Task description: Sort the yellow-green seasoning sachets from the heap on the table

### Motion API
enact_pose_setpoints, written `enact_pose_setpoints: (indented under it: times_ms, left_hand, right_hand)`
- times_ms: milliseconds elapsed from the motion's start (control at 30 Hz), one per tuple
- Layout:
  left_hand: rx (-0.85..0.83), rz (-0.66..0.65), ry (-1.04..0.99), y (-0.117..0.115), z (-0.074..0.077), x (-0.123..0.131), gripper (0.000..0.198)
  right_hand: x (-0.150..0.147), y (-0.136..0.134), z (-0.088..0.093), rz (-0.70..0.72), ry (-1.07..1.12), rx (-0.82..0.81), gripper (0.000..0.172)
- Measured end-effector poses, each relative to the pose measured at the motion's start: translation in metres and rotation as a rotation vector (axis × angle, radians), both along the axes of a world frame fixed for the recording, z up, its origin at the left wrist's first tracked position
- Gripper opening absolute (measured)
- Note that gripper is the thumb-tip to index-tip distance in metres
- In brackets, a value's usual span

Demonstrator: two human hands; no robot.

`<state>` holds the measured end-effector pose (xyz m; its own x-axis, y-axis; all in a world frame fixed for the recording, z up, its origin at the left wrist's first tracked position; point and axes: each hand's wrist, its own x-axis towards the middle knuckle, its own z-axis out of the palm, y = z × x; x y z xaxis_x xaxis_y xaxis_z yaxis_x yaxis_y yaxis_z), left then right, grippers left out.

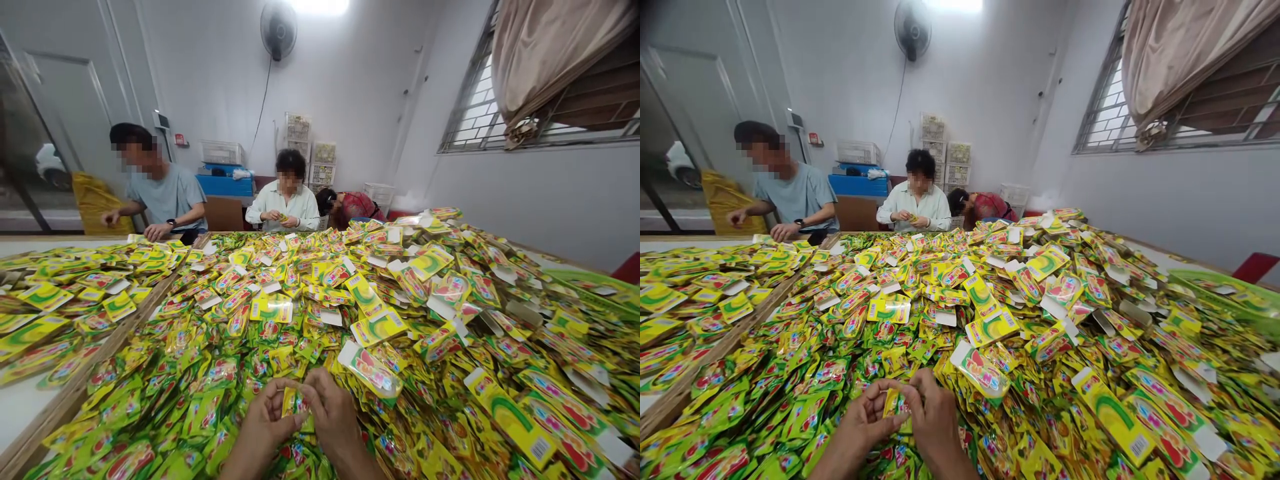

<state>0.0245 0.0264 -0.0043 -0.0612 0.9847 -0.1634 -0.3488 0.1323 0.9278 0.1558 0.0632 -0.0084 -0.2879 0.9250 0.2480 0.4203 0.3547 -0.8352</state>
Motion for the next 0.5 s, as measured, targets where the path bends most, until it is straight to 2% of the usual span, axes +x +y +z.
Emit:
enact_pose_setpoints:
  times_ms: [100, 167, 300, 367, 500]
  left_hand:
    - [-0.027, 0.031, -0.05, 0.002, -0.007, -0.003, 0.05]
    - [-0.043, 0.06, -0.085, 0.003, -0.011, -0.004, 0.05]
    - [-0.076, 0.1, -0.103, 0.004, -0.017, -0.002, 0.038]
    - [-0.094, 0.118, -0.133, 0.005, -0.018, 0.0, 0.038]
    - [-0.131, 0.089, -0.172, 0.003, -0.012, 0.003, 0.034]
  right_hand:
    - [0.004, 0.0, -0.004, 0.087, 0.231, -0.308, 0.029]
    - [0.006, -0.001, -0.005, 0.112, 0.27, -0.393, 0.029]
    - [0.007, -0.006, -0.003, -0.059, 0.157, -0.251, 0.022]
    - [0.006, -0.009, -0.003, -0.082, 0.123, -0.191, 0.022]
    - [0.009, -0.012, -0.005, -0.085, 0.244, -0.239, 0.024]
